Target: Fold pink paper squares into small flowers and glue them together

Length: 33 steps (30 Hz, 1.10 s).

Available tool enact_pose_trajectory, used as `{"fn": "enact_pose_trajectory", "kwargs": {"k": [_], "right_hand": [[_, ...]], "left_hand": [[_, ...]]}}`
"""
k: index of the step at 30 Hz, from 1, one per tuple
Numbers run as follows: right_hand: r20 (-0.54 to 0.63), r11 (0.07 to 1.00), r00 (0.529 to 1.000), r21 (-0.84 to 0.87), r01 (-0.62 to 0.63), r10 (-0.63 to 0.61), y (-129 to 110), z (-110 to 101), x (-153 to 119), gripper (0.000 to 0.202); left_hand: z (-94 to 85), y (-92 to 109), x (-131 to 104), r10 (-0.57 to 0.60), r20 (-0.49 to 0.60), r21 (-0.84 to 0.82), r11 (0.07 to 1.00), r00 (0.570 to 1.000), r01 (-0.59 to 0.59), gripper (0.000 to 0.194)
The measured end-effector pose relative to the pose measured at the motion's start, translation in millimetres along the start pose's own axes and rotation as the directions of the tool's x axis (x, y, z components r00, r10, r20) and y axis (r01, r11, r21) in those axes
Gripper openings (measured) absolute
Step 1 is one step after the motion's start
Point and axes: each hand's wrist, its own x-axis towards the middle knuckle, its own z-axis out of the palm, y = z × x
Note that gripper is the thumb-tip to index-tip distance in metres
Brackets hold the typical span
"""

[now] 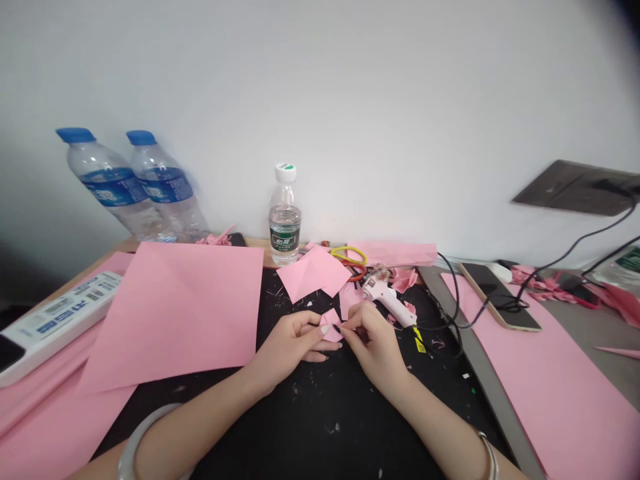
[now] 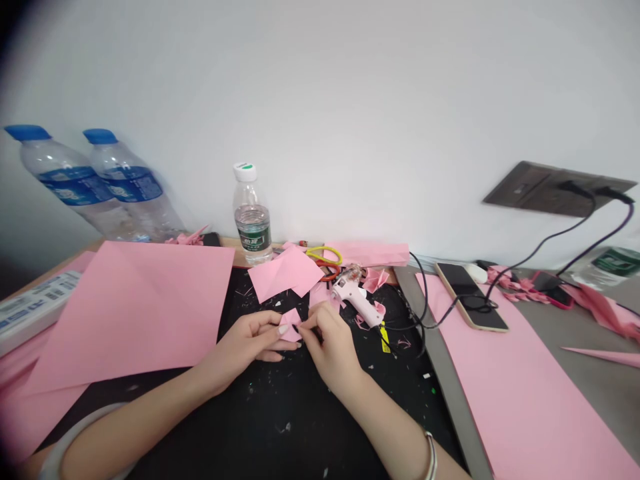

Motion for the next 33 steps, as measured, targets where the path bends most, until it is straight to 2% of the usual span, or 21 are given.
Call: {"fn": "enact_pose_trajectory", "kwargs": {"k": [5,9,18,25,30,33], "right_hand": [[0.022,0.990,0.992,-0.067,0.124,-0.123,-1.7,-2.6,0.5,0.013],[0.069,0.987,0.988,-0.064,0.145,-0.141,-1.6,-2.9,0.3,0.012],[0.162,0.996,0.984,-0.028,0.079,-0.074,-1.0,-4.4,-0.7,0.008],[0.160,0.999,0.986,0.037,0.040,-0.045,-4.4,-4.5,2.5,0.007],[0.066,0.991,0.993,0.076,-0.107,0.102,-3.7,-5.5,2.3,0.006],[0.122,0.983,0.976,0.007,-0.182,0.180,-1.8,-3.7,1.8,0.014]], "left_hand": [[-2.8,-1.7,-0.1,0.010,0.008,-0.034,0.999,1.000,-0.010,0.019],[-4.4,-3.5,2.3,0.017,0.008,-0.052,0.998,1.000,-0.016,0.022],[-3.7,-1.9,0.6,0.007,-0.016,0.010,1.000,1.000,-0.007,0.029],[-4.9,-3.2,1.4,0.025,-0.019,0.034,0.999,1.000,-0.024,0.028],[-3.6,-0.7,0.8,0.016,-0.033,0.031,0.999,0.999,-0.015,0.023],[-2.7,1.3,-0.2,0.006,-0.023,0.043,0.999,1.000,-0.005,0.021]]}}
